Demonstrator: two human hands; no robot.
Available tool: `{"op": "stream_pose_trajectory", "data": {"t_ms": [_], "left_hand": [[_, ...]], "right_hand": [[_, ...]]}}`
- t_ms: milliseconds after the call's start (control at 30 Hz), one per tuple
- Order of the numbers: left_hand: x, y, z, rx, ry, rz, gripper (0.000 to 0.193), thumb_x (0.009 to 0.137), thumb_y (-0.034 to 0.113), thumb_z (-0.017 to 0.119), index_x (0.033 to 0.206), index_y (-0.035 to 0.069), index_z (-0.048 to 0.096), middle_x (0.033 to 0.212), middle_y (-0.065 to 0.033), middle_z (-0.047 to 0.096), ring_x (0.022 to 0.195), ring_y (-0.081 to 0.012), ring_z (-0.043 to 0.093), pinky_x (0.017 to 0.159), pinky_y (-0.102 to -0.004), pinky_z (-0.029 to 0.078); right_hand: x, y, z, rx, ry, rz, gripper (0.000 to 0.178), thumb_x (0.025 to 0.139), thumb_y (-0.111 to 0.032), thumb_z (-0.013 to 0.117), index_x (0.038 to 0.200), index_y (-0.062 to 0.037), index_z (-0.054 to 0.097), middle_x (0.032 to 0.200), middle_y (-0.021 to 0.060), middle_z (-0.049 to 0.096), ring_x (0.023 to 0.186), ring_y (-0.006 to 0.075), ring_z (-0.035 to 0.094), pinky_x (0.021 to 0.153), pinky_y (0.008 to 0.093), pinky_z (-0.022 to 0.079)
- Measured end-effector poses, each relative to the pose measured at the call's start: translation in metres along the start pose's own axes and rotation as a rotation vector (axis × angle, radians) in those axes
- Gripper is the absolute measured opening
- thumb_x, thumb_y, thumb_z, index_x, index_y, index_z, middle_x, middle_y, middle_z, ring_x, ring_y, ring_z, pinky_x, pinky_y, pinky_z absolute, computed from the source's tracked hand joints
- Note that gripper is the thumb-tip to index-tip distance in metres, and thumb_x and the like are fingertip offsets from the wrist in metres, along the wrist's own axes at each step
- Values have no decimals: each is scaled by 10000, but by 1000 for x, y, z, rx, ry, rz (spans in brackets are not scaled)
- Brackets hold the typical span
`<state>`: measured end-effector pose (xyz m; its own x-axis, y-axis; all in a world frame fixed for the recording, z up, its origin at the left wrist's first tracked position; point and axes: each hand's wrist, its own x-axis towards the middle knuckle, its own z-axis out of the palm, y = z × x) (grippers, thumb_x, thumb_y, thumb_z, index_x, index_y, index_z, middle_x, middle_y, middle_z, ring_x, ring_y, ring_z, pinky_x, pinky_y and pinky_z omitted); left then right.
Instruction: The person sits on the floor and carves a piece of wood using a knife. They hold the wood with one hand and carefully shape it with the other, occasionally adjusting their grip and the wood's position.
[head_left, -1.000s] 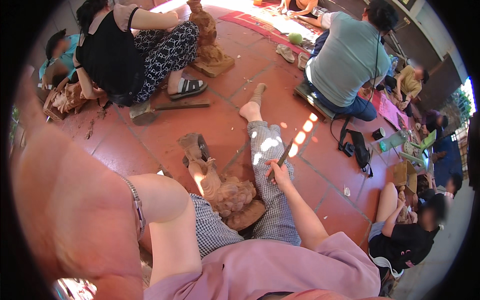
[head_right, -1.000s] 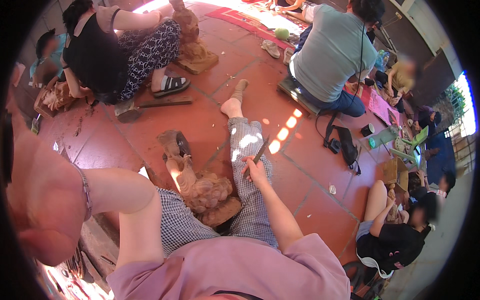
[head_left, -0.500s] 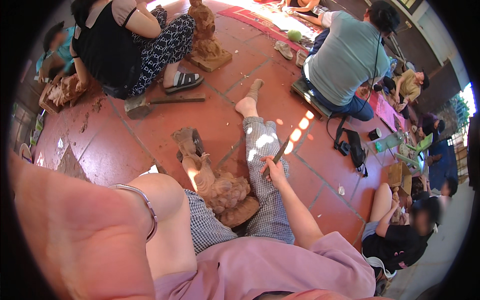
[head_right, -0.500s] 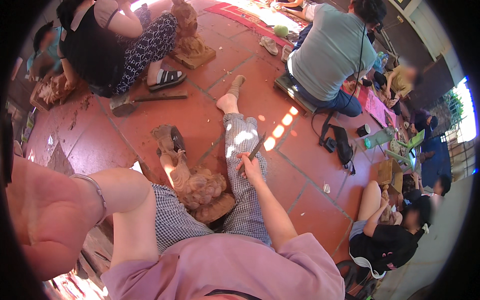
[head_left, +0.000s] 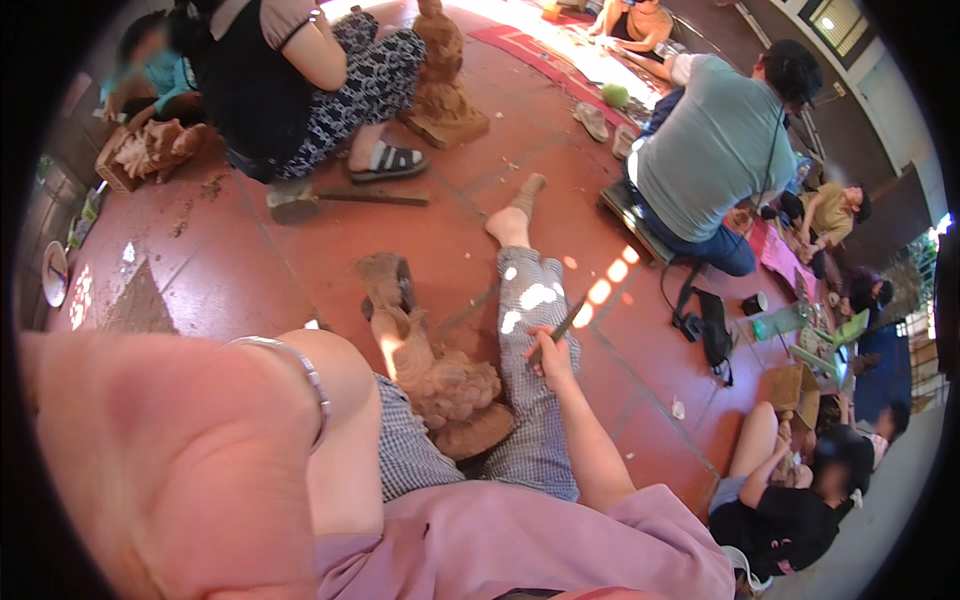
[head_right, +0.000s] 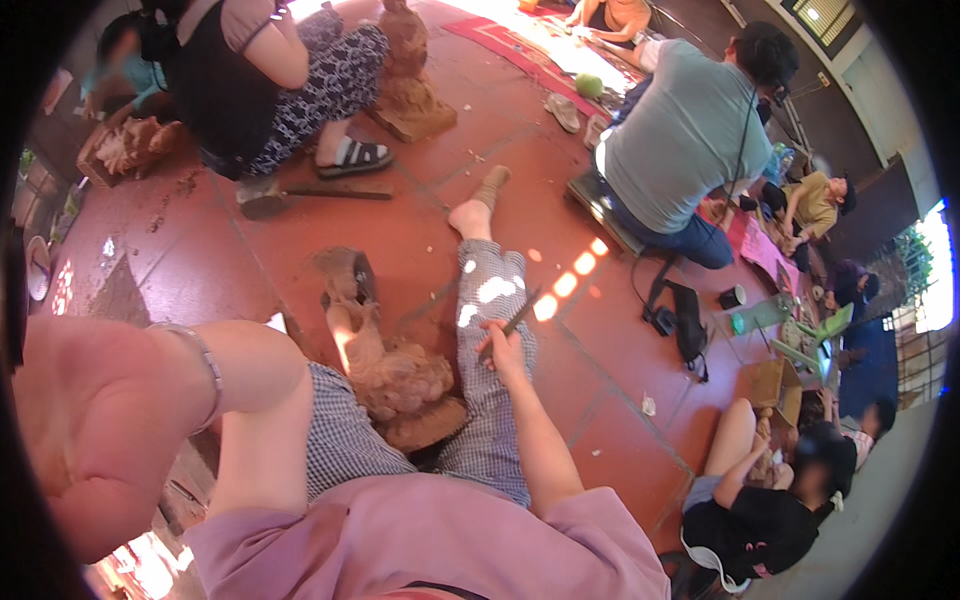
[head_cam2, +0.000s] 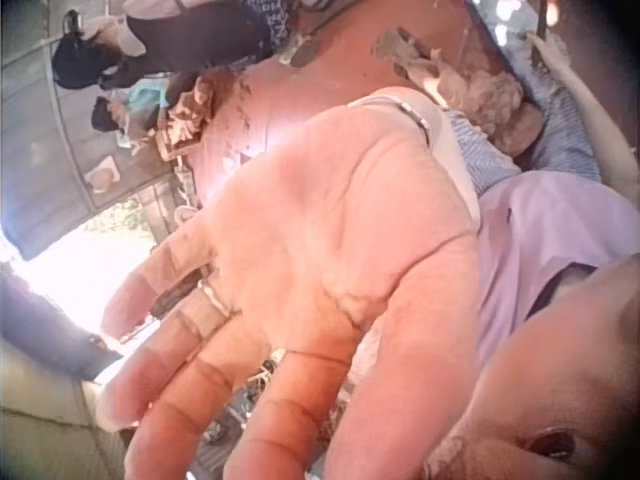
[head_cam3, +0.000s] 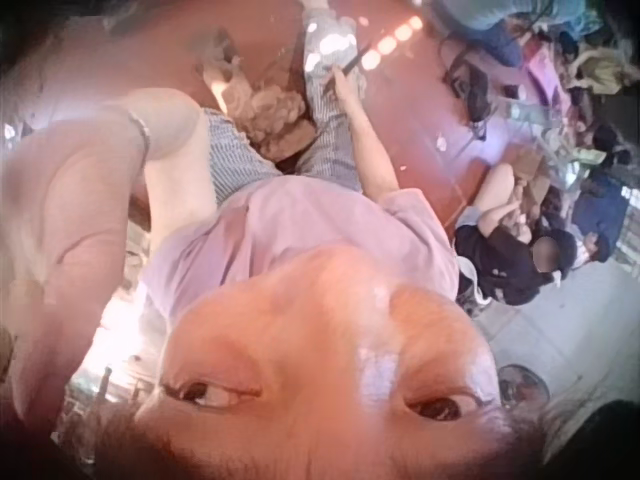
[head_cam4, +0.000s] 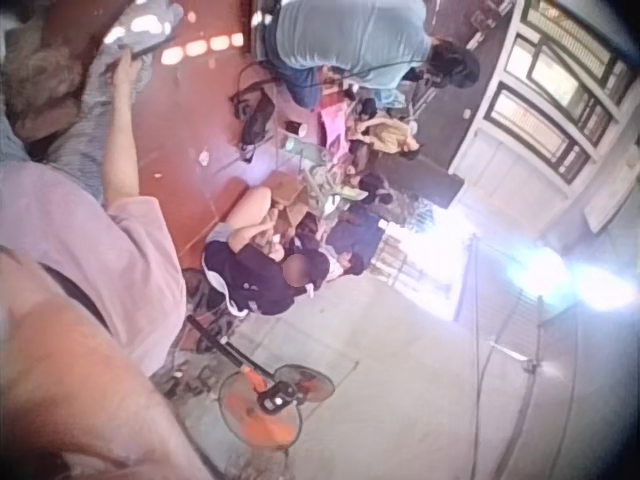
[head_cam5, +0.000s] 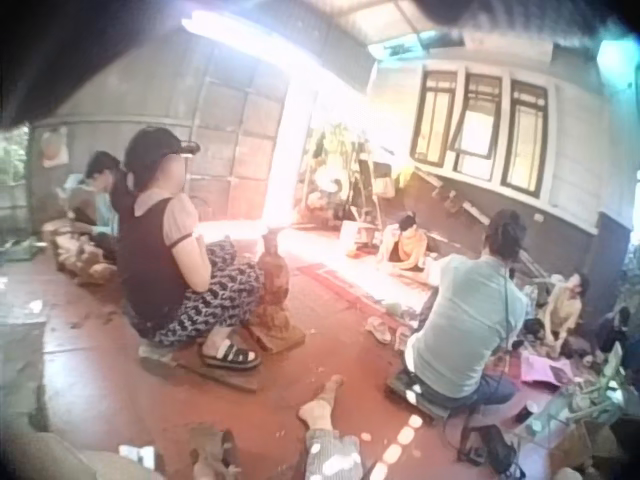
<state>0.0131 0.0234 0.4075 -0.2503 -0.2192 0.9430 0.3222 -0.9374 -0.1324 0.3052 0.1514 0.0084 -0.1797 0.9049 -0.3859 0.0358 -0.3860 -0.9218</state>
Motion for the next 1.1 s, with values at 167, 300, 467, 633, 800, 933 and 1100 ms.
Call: {"op": "stream_pose_trajectory", "data": {"t_ms": [167, 300, 467, 633, 800, 933, 1100], "left_hand": [[16, 9, 7, 33, -186, -40, 132, 831, 158, 625, 710, 107, 609, 648, 22, 592, 578, -107, 520, 563, -275, 456], [-1, -13, 24, -369, -509, -242, 124, 850, 207, 707, 817, 114, 632, 646, 20, 600, 590, -79, 538, 577, -252, 474], [-19, 17, 52, -550, -381, -220, 139, 832, 191, 699, 779, 109, 600, 623, 11, 567, 564, -112, 525, 558, -266, 457], [-28, 24, 62, -562, -290, -191, 160, 815, 175, 691, 742, 104, 568, 600, 2, 533, 538, -146, 511, 539, -280, 440], [-37, 15, 73, -548, -221, -211, 184, 797, 159, 683, 704, 99, 536, 577, -7, 499, 512, -179, 497, 520, -295, 423], [-22, -6, 80, -363, -265, -258, 205, 783, 146, 677, 674, 95, 511, 558, -14, 472, 491, -206, 486, 505, -306, 409], [-56, -19, 113, -199, -812, -264, 179, 757, 127, 666, 675, 72, 518, 590, -14, 453, 517, -198, 489, 582, -318, 437]], "right_hand": [[-1, -1, 10, 2, -34, -31, 246, 982, -224, 445, 1023, -35, 597, 618, 66, 610, 363, 76, 410, 309, 212, 284], [-2, -5, -36, 15, 98, -68, 251, 983, -251, 457, 1017, -55, 609, 615, 70, 621, 371, 85, 428, 327, 223, 323], [0, -5, -32, 54, 154, -135, 262, 979, -235, 455, 1028, -19, 594, 612, 78, 619, 364, 82, 415, 320, 221, 321], [-9, -17, -20, -37, 119, -101, 258, 986, -225, 444, 1038, -18, 587, 617, 71, 621, 373, 78, 424, 326, 218, 329], [12, 21, -31, 94, 68, -147, 251, 990, -218, 439, 1041, -22, 588, 618, 63, 619, 376, 75, 428, 329, 217, 334], [0, 3, -21, 55, 51, -34, 244, 987, -219, 446, 1045, -31, 590, 613, 59, 613, 379, 76, 427, 335, 213, 335], [14, 25, -34, 154, -18, -83, 200, 971, -199, 498, 1040, -36, 591, 641, 46, 610, 418, 80, 450, 360, 213, 352]]}}
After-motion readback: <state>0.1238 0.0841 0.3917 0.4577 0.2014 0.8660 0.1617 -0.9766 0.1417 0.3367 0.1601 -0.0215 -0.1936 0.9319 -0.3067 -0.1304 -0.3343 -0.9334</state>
